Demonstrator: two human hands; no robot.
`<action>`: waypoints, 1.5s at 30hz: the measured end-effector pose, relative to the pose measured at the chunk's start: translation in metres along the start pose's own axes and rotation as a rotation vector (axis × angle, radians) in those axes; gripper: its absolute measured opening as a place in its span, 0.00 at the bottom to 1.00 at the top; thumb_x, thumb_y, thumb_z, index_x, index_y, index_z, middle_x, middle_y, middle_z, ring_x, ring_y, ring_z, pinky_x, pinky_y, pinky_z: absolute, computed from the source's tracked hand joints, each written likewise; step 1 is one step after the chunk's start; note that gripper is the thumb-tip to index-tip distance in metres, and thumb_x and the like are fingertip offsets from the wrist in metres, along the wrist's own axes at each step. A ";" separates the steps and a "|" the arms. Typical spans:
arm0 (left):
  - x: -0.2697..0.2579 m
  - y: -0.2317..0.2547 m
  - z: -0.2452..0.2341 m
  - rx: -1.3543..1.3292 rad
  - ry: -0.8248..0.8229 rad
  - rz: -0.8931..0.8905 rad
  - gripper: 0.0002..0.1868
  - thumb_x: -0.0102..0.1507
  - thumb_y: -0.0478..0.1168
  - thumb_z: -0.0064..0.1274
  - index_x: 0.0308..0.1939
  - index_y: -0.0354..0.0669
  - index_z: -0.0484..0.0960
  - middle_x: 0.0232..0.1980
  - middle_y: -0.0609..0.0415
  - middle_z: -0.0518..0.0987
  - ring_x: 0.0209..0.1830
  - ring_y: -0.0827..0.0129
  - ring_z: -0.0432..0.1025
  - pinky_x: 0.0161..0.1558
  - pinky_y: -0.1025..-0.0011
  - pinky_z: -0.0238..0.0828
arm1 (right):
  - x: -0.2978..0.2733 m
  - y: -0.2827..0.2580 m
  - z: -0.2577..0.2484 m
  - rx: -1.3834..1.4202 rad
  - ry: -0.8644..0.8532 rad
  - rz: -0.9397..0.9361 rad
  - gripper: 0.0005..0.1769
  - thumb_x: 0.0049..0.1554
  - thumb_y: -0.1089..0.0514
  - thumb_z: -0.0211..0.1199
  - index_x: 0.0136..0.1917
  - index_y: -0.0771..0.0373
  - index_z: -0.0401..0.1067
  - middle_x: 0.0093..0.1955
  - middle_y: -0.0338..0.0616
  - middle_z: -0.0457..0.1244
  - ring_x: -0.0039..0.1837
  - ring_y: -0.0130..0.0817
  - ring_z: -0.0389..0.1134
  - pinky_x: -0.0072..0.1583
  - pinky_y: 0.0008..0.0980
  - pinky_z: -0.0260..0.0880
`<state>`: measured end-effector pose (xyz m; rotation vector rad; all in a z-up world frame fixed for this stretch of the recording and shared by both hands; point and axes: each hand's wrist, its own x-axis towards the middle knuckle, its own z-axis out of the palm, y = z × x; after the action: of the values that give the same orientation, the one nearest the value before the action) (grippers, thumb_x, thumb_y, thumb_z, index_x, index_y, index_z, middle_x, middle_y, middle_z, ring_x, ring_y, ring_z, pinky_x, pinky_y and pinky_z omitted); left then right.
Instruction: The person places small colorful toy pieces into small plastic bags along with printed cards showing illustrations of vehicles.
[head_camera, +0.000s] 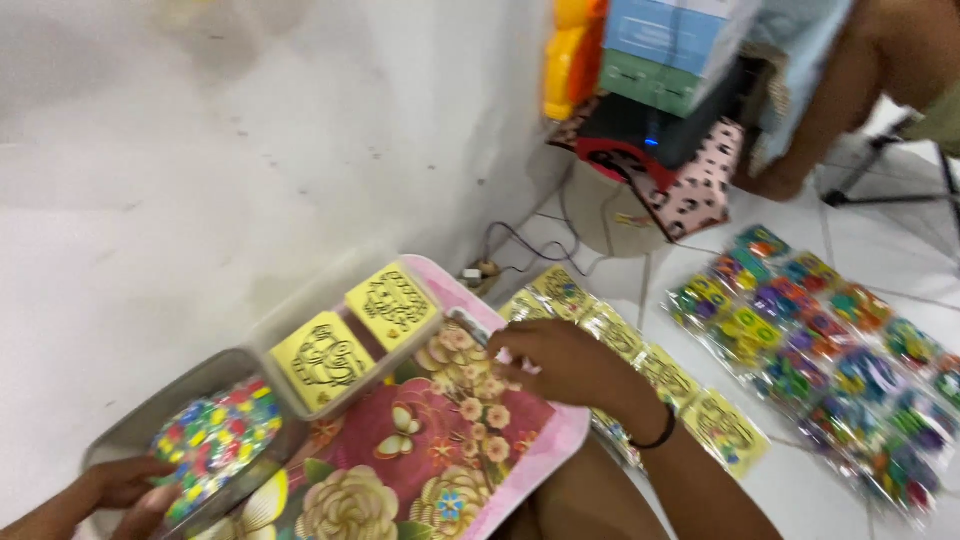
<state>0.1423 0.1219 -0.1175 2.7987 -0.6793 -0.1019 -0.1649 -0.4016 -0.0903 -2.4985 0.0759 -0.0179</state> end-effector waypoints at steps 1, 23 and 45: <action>-0.005 0.043 -0.010 0.014 0.014 -0.023 0.15 0.53 0.51 0.64 0.44 0.62 0.89 0.37 0.65 0.93 0.38 0.81 0.89 0.45 0.76 0.87 | 0.009 -0.013 0.005 -0.002 -0.006 -0.026 0.17 0.60 0.54 0.61 0.62 0.51 0.73 0.46 0.51 0.70 0.50 0.52 0.73 0.51 0.52 0.74; -0.091 0.176 -0.087 -0.506 0.149 0.305 0.12 0.59 0.42 0.62 0.42 0.38 0.86 0.25 0.56 0.85 0.16 0.72 0.72 0.19 0.74 0.66 | 0.109 -0.212 0.020 0.082 -0.021 -0.659 0.10 0.49 0.49 0.71 0.33 0.53 0.76 0.26 0.27 0.67 0.26 0.26 0.59 0.32 0.29 0.60; -0.096 0.016 -0.025 -0.288 0.009 -0.682 0.20 0.67 0.47 0.47 0.56 0.40 0.82 0.57 0.53 0.84 0.53 0.57 0.78 0.58 0.61 0.73 | 0.142 -0.181 0.048 -0.254 -0.037 -0.554 0.06 0.46 0.43 0.73 0.33 0.43 0.81 0.17 0.28 0.59 0.22 0.25 0.55 0.30 0.31 0.62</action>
<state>0.0533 0.1586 -0.0882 2.6127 0.2956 -0.2859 -0.0125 -0.2367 -0.0206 -2.6892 -0.6664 -0.2027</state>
